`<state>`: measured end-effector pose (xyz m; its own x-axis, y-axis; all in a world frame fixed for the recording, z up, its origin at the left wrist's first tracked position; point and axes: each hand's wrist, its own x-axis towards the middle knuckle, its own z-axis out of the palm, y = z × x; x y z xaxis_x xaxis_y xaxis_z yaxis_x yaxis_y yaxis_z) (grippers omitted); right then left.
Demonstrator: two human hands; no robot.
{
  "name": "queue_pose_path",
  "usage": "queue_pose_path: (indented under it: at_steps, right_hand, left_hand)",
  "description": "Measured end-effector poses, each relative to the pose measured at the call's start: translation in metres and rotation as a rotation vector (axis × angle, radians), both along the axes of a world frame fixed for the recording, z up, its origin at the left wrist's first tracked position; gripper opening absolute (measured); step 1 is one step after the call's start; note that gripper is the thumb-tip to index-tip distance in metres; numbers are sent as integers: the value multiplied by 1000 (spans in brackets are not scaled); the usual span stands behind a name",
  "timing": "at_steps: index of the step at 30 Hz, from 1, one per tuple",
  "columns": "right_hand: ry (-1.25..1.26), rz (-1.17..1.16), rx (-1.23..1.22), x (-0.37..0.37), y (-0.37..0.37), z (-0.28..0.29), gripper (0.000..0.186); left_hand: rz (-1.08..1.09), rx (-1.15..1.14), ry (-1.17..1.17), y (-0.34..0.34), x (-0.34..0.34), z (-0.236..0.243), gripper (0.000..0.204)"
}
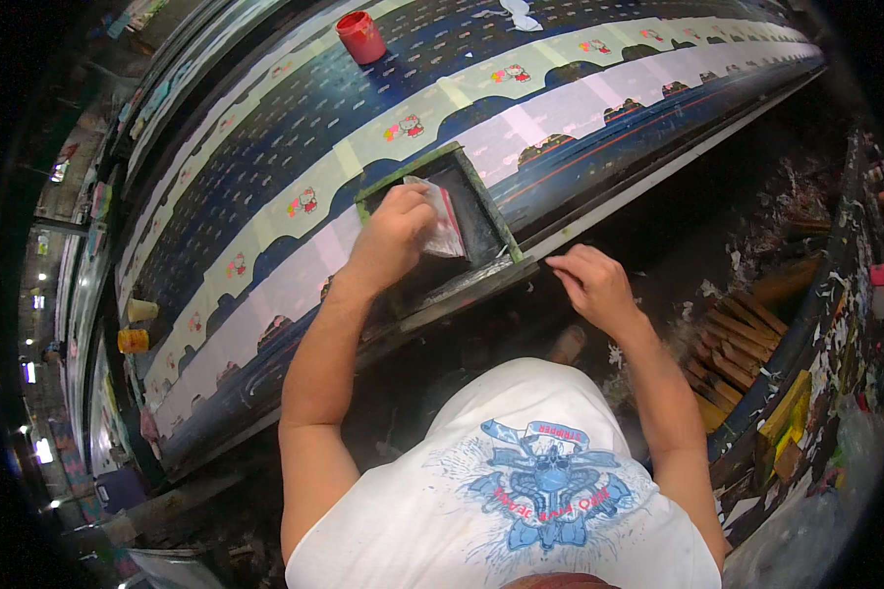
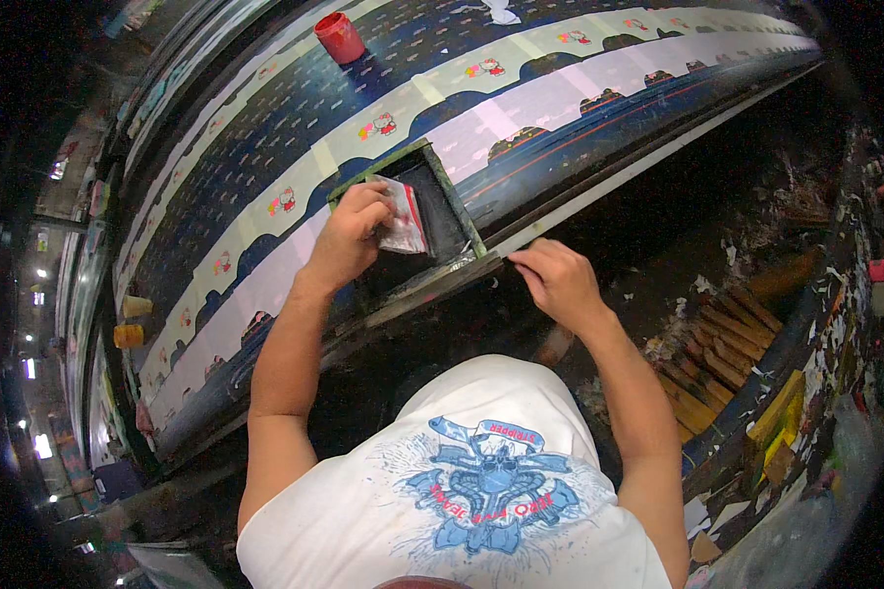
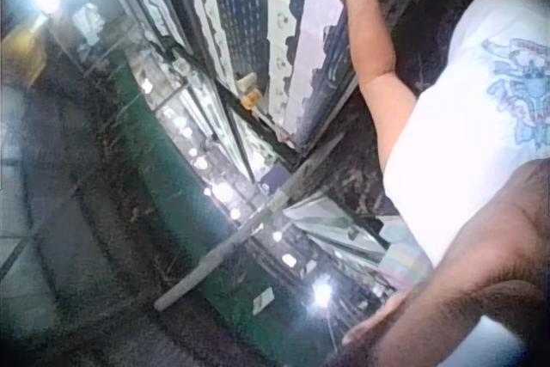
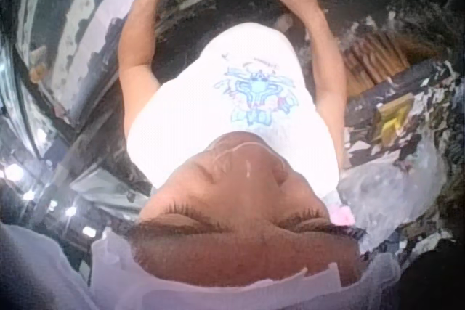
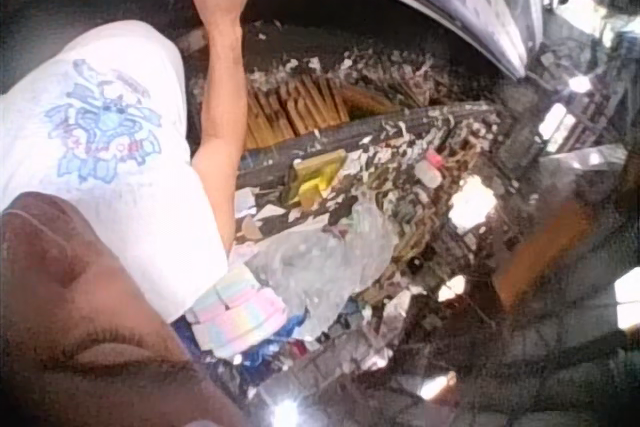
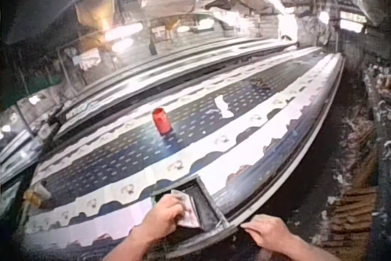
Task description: The person aligns a stencil on a long fabric roll, retrieves a squeegee, and pours black ink into a screen printing frame. They then spread the ink across the screen with the squeegee and press the screen onto the fabric to transfer the pattern.
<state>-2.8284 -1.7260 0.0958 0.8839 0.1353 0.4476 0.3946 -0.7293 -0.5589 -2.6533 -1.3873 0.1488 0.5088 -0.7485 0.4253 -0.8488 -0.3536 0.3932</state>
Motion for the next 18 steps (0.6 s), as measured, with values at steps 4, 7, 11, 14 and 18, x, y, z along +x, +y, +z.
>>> queue_pose_path:
  at_steps: [4,7,11,14,18]
  right_hand:
    - [-40,72,-213,44,33,18,13]
    - [-51,124,-357,66,47,18,6]
    - [26,142,-542,81,55,6,5]
    - [87,129,-595,85,59,6,5]
    - [116,120,-665,88,59,3,5]
  left_hand:
    - [55,-64,-108,28,-8,6,24]
    - [62,-109,-136,49,-19,10,25]
    - [123,-137,-136,80,-35,11,27]
    - [178,-149,-137,99,-42,10,31]
    - [200,-176,-133,106,-44,13,32]
